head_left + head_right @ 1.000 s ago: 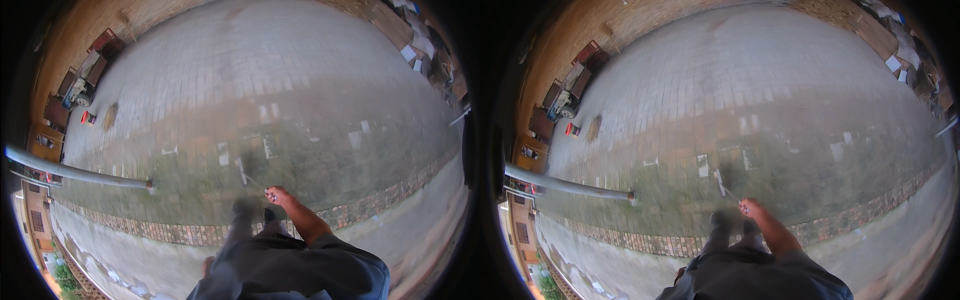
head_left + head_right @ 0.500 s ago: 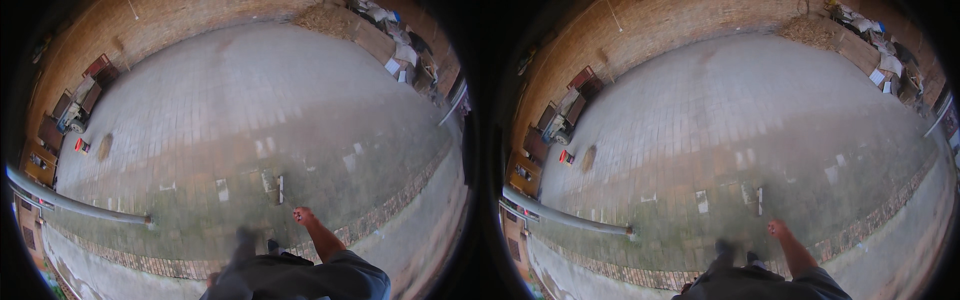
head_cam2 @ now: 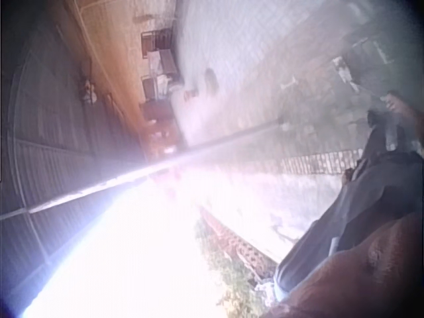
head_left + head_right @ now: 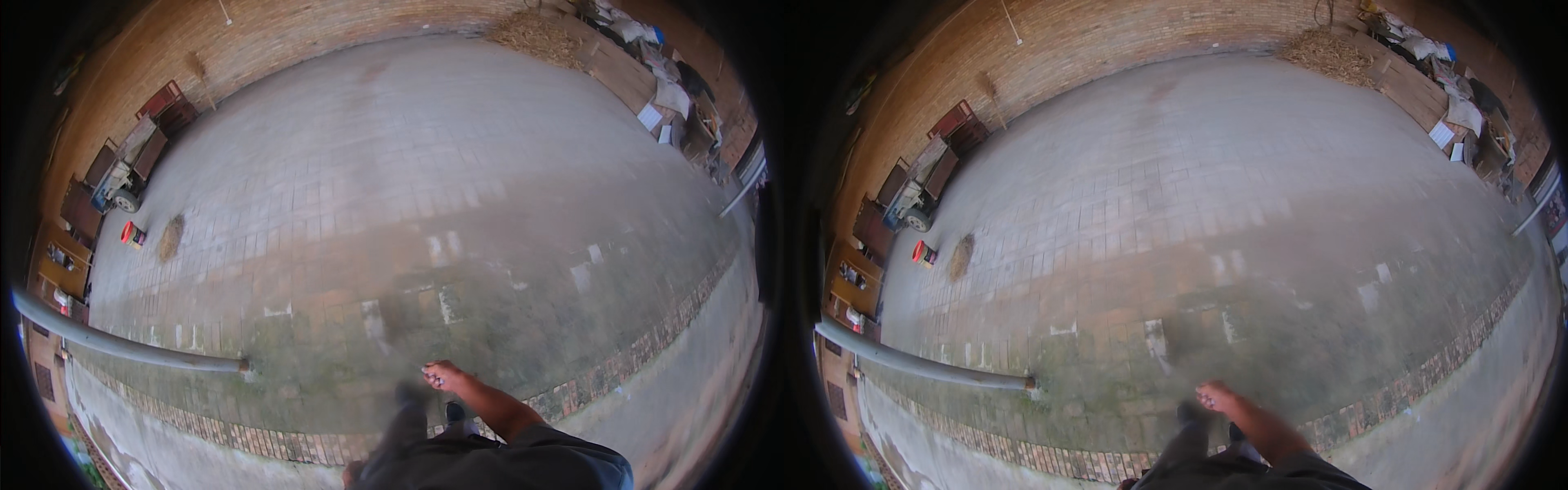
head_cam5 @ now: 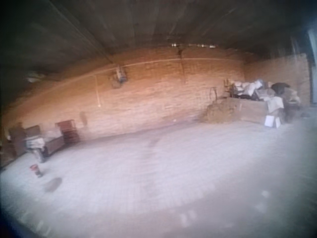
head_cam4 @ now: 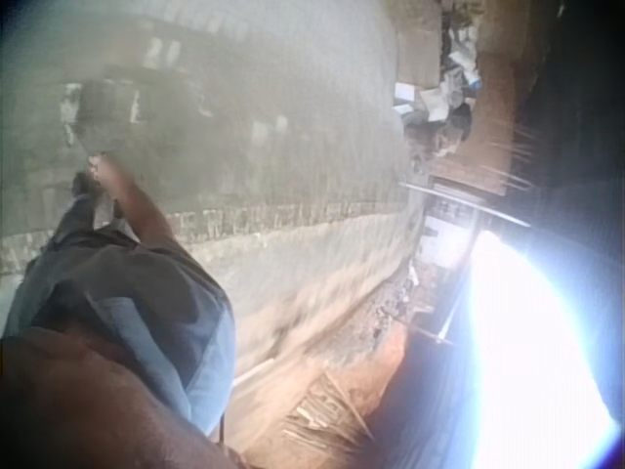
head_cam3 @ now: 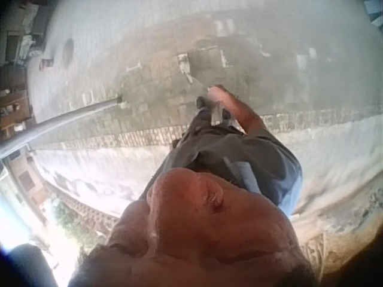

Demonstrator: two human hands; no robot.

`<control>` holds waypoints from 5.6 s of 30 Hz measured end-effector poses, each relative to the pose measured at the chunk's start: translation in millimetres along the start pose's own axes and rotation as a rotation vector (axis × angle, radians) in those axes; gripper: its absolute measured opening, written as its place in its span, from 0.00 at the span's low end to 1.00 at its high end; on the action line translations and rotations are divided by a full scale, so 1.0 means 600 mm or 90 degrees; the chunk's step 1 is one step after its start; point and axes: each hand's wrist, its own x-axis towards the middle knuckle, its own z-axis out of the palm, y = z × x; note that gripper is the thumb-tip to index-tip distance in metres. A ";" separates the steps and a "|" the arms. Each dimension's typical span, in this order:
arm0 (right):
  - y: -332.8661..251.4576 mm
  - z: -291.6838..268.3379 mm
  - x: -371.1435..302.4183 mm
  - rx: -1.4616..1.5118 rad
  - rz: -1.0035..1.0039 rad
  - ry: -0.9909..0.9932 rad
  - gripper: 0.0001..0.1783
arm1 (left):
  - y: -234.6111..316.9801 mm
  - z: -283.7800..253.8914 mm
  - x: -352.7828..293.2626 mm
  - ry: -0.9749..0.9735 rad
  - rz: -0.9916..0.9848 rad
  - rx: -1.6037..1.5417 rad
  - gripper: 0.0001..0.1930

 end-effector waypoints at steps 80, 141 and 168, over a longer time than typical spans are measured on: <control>-0.366 -0.172 -0.061 0.187 -0.146 0.277 0.04 | 0.150 -0.067 0.097 0.083 0.074 -0.374 0.17; -0.555 -0.046 0.104 0.206 -0.102 0.248 0.07 | 0.244 -0.351 0.328 0.063 -0.054 -0.218 0.22; -0.662 -0.023 0.183 -0.109 -0.068 0.170 0.09 | 0.363 -0.403 0.331 0.022 0.046 -0.410 0.20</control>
